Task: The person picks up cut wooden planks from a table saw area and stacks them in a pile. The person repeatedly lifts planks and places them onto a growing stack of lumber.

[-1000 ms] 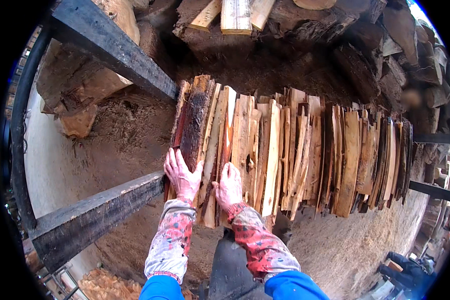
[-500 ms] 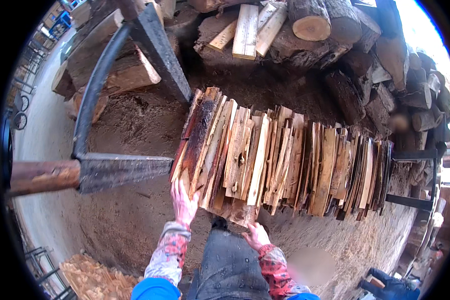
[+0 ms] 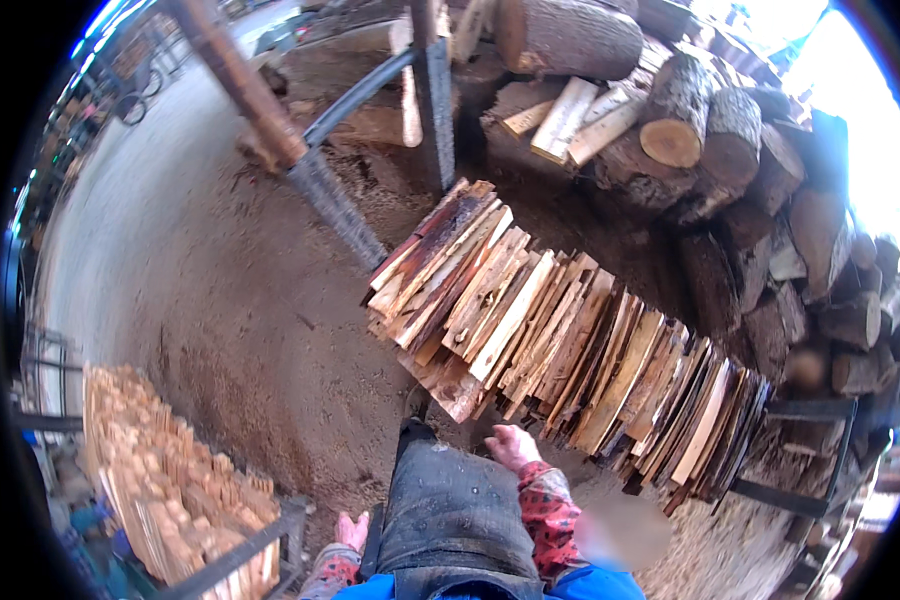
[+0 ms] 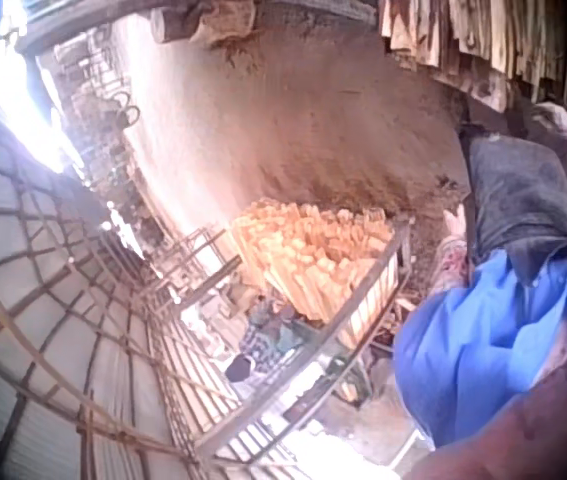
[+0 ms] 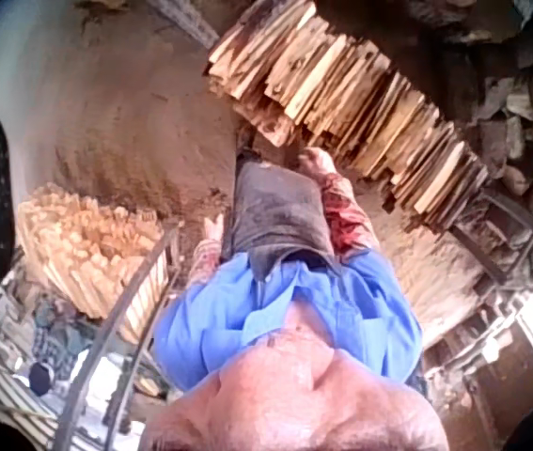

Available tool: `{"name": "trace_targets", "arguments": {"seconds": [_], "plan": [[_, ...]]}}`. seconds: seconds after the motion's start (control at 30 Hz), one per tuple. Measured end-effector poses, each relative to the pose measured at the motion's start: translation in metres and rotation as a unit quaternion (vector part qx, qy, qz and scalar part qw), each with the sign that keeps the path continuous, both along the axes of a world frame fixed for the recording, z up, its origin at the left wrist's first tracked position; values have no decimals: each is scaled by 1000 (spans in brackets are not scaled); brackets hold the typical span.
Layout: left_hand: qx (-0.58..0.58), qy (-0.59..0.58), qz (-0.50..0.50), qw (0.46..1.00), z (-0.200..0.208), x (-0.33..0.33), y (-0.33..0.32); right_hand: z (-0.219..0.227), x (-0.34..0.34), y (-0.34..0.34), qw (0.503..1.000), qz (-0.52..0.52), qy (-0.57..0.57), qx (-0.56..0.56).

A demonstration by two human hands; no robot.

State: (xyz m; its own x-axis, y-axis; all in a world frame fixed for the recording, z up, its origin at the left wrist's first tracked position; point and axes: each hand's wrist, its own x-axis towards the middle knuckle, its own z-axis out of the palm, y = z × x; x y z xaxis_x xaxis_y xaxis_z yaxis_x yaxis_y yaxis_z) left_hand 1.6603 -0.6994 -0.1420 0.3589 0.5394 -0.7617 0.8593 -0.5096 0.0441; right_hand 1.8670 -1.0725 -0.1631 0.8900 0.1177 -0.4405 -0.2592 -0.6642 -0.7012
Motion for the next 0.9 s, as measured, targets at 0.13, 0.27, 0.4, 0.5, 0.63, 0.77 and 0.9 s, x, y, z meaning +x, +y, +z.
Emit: {"name": "trace_targets", "arguments": {"seconds": [0.13,0.27,0.4,0.5,0.63,0.77,0.9], "plan": [[9,-54,97,994,12,-88,-45,2,-23,-62,979,119,98,-133],[-14,-93,188,978,2,-152,-66,-27,-90,-111,973,156,92,-144],[-4,-110,263,959,19,-181,-82,-34,-147,-117,966,162,132,-153],[-56,-203,337,918,-58,-273,-90,-29,-172,-88,952,199,168,-160],[-107,-269,430,855,-61,-346,-114,-24,-194,-26,932,315,85,-157],[-147,-343,572,731,-35,-430,-143,5,-242,61,917,380,44,-114],[-112,-357,640,671,-8,-506,-158,26,-311,140,869,487,20,-79]]}}
